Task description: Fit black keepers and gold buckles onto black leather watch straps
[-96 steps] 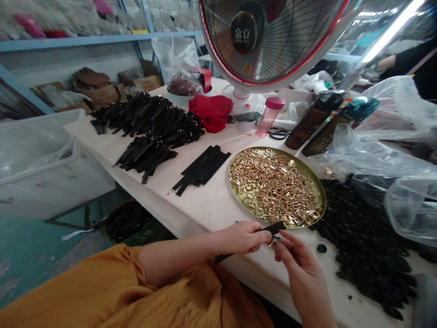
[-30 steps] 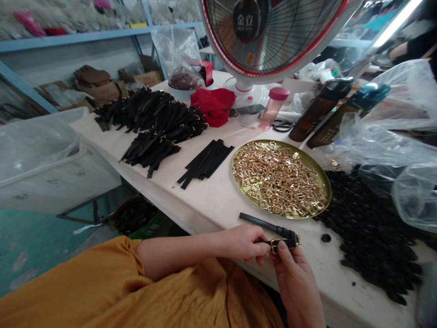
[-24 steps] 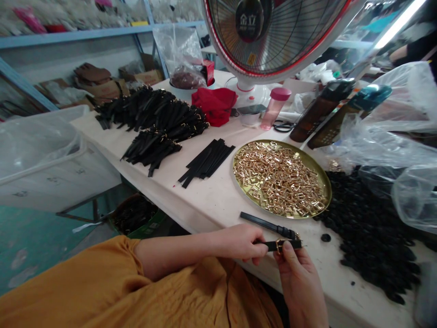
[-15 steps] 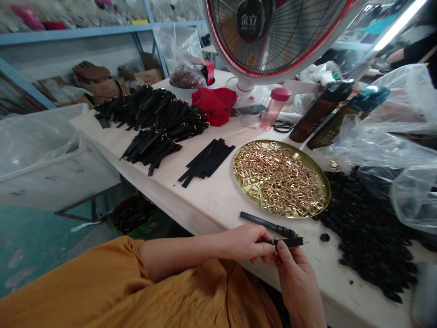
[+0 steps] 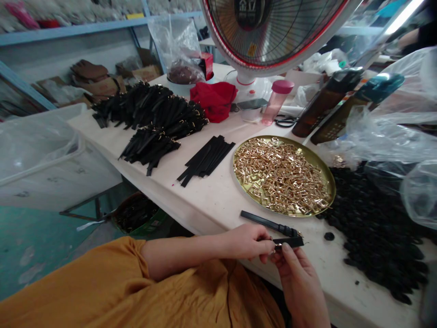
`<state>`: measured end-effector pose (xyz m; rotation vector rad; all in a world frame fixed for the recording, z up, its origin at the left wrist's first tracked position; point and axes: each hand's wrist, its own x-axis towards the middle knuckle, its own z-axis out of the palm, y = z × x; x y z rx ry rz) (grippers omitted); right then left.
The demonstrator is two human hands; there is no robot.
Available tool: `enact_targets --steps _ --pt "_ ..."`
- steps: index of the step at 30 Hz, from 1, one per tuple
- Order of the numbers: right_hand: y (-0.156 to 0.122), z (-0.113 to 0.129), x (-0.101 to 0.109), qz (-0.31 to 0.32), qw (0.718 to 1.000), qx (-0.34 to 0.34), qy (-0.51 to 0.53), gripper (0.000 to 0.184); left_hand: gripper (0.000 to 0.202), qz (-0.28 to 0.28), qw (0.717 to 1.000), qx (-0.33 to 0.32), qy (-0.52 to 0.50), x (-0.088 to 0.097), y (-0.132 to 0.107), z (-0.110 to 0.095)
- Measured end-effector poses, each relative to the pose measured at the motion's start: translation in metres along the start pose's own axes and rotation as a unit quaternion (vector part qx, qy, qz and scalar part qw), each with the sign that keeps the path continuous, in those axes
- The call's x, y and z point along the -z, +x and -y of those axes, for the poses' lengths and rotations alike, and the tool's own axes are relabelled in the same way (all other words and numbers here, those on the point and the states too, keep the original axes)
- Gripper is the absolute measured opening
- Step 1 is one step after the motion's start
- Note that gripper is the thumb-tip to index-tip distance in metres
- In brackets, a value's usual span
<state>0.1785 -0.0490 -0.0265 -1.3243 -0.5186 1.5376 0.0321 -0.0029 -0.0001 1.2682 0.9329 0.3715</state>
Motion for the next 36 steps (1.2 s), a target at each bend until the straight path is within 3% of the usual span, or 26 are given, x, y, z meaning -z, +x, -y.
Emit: enact_targets --steps 4,9,20,24,30,36 --pt "-0.003 0.0 0.0 -0.001 1.0 -0.003 -0.002 0.015 0.017 0.016 1.0 0.016 0.011 -0.001 0.0 -0.004" --pt "-0.006 0.003 -0.001 0.016 1.0 -0.015 0.017 0.016 0.018 -0.035 0.995 0.007 0.097 -0.003 0.0 -0.003" --pt "-0.007 -0.008 0.011 -0.046 0.984 0.05 -0.163 0.026 0.021 -0.032 0.99 0.012 0.135 -0.007 -0.004 0.002" --pt "-0.011 -0.005 0.01 -0.041 0.979 0.05 -0.192 0.031 0.021 -0.059 0.988 0.035 0.139 -0.011 -0.006 0.003" --pt "-0.013 -0.001 0.001 -0.094 0.957 0.097 -0.256 0.033 0.022 -0.105 0.979 0.021 0.173 -0.016 -0.013 0.004" --pt "-0.013 0.005 -0.001 -0.005 0.991 0.055 -0.125 0.025 0.023 -0.092 0.991 0.009 0.093 -0.015 -0.019 -0.002"
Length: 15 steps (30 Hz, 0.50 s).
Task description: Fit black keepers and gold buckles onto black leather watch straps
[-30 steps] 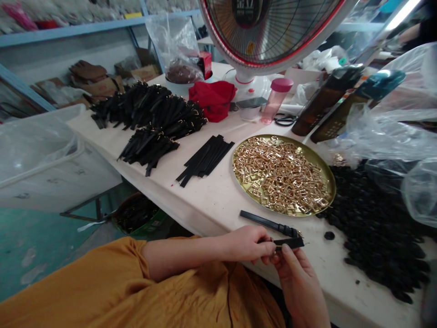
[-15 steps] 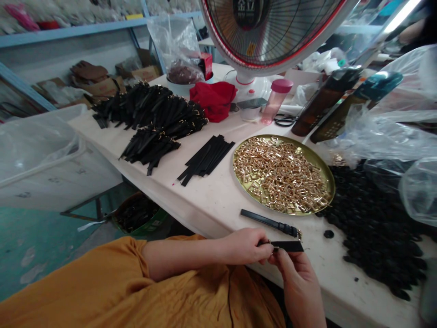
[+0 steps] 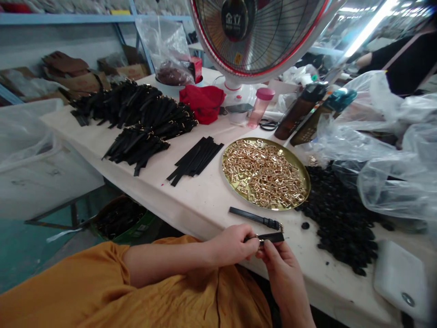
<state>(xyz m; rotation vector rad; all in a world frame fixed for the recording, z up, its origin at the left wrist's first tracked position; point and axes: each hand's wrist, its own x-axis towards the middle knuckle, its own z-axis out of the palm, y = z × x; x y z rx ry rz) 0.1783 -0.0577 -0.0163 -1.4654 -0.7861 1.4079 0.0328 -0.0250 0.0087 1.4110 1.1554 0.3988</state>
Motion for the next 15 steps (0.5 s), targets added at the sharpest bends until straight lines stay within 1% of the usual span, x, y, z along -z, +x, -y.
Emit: enact_targets --steps 2,4,7,10,12,15 --pt "-0.001 0.001 0.0 0.005 1.0 0.008 0.005 0.023 0.022 0.001 1.0 0.004 -0.021 -0.001 0.0 0.001" --pt "-0.001 0.0 -0.001 -0.012 0.999 0.029 -0.029 0.024 0.021 -0.001 1.0 0.006 -0.017 -0.002 0.001 0.002" --pt "0.0 -0.004 -0.003 -0.042 0.994 0.063 -0.083 0.025 0.02 -0.017 0.999 -0.011 0.043 -0.002 0.001 0.003" --pt "0.005 -0.008 -0.003 -0.049 0.989 0.082 -0.115 0.026 0.02 -0.039 0.993 -0.027 0.104 0.0 0.003 0.002" --pt "0.009 -0.009 -0.003 -0.047 0.988 0.08 -0.12 0.027 0.021 -0.031 0.995 -0.019 0.098 0.004 0.006 0.001" --pt "0.012 -0.007 -0.001 -0.031 0.993 0.066 -0.091 0.026 0.023 -0.004 0.998 -0.01 0.067 0.008 0.01 0.002"
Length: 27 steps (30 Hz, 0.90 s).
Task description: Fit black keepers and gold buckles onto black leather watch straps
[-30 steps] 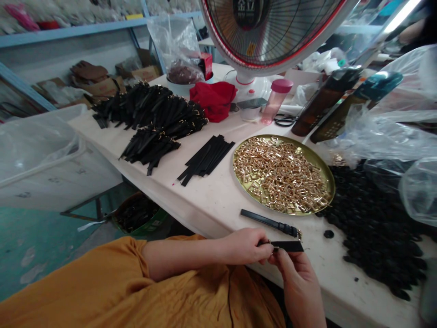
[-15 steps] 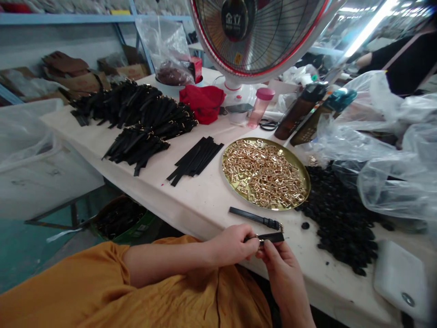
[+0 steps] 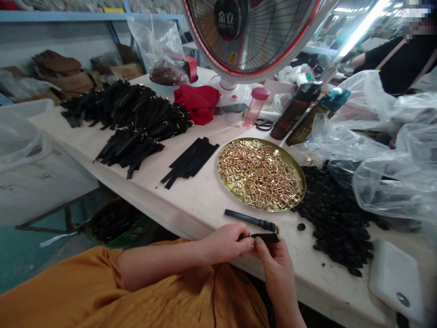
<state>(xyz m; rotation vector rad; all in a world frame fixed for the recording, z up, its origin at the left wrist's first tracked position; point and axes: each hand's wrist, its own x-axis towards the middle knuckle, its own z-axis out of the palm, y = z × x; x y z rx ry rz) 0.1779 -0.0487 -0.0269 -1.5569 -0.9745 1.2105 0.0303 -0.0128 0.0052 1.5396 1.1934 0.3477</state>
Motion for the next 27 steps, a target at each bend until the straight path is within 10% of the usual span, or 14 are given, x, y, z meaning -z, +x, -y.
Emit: enact_targets --steps 21,25,27 --pt "-0.002 0.008 0.014 -0.012 0.988 0.102 -0.114 0.023 0.018 0.033 0.996 -0.024 -0.078 -0.004 0.026 -0.01" --pt "0.006 0.008 0.042 0.027 0.967 0.144 -0.21 0.029 0.028 0.061 0.993 -0.084 -0.064 -0.005 0.025 -0.009" --pt "0.021 0.011 0.067 -0.061 0.927 0.184 -0.322 0.031 0.023 0.064 0.993 -0.094 -0.033 -0.003 0.023 -0.01"
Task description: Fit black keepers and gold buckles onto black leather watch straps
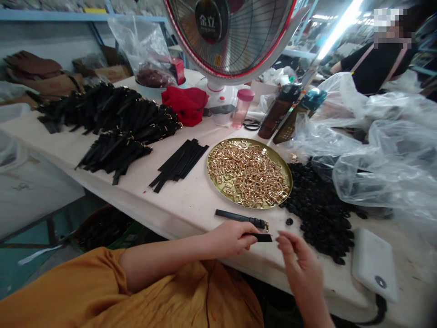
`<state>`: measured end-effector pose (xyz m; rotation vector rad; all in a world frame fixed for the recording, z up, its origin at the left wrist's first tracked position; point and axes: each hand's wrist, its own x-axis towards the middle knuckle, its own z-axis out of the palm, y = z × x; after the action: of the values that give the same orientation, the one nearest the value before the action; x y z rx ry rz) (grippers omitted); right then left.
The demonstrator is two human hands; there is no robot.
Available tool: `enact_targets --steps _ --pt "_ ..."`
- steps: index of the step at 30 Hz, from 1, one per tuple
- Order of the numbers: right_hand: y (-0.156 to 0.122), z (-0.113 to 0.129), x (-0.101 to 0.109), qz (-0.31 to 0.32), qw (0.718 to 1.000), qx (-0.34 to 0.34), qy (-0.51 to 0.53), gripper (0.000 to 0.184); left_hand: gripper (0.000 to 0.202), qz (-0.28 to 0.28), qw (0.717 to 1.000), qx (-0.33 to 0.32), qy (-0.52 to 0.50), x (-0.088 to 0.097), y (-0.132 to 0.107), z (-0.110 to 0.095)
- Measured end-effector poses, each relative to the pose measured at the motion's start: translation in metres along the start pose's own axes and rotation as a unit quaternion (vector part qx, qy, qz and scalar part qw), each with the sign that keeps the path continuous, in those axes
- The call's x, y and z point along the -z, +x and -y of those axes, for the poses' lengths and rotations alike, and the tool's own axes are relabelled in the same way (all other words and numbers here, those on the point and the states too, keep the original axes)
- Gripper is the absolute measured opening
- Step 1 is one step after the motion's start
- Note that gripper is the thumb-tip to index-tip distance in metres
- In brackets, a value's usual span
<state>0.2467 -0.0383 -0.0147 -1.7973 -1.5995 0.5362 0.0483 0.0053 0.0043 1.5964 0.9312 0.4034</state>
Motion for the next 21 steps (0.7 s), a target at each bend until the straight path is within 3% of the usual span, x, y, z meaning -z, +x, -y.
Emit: enact_targets --steps 2,5,7,10,11,13,16,17,19,21 --pt "0.019 -0.018 0.016 -0.066 0.977 0.026 -0.202 0.028 0.023 -0.02 1.0 0.019 0.003 0.001 -0.001 -0.001" --pt "0.046 -0.037 0.028 -0.023 0.881 0.057 -0.468 0.022 0.024 -0.034 0.999 0.031 -0.019 0.0 -0.004 -0.001" --pt "0.056 -0.044 0.029 0.008 0.837 0.066 -0.543 0.019 0.024 -0.025 0.999 0.026 -0.032 0.0 -0.007 -0.001" --pt "0.061 -0.05 0.027 0.009 0.831 0.08 -0.55 0.021 0.022 -0.024 0.999 0.031 -0.033 0.003 -0.013 0.001" --pt "0.061 -0.05 0.028 -0.001 0.845 0.081 -0.528 0.021 0.022 -0.028 0.998 0.035 -0.033 0.004 -0.015 0.002" --pt "0.058 -0.045 0.028 -0.032 0.902 0.055 -0.427 0.023 0.021 -0.036 0.998 0.041 -0.04 0.005 -0.015 0.001" --pt "0.047 -0.024 0.021 -0.026 0.989 -0.041 -0.138 0.03 0.021 -0.048 0.996 0.034 -0.067 0.005 -0.011 -0.003" --pt "0.041 -0.014 0.016 0.0 0.997 -0.072 -0.034 0.033 0.022 -0.054 0.995 0.027 -0.075 0.004 -0.008 -0.005" --pt "0.029 0.005 0.004 0.055 0.984 -0.109 0.133 0.038 0.024 -0.072 0.993 0.009 -0.089 0.004 -0.004 -0.009" --pt "0.019 0.02 -0.009 0.074 0.965 -0.124 0.22 0.038 0.025 -0.09 0.991 -0.002 -0.095 0.005 -0.001 -0.011"
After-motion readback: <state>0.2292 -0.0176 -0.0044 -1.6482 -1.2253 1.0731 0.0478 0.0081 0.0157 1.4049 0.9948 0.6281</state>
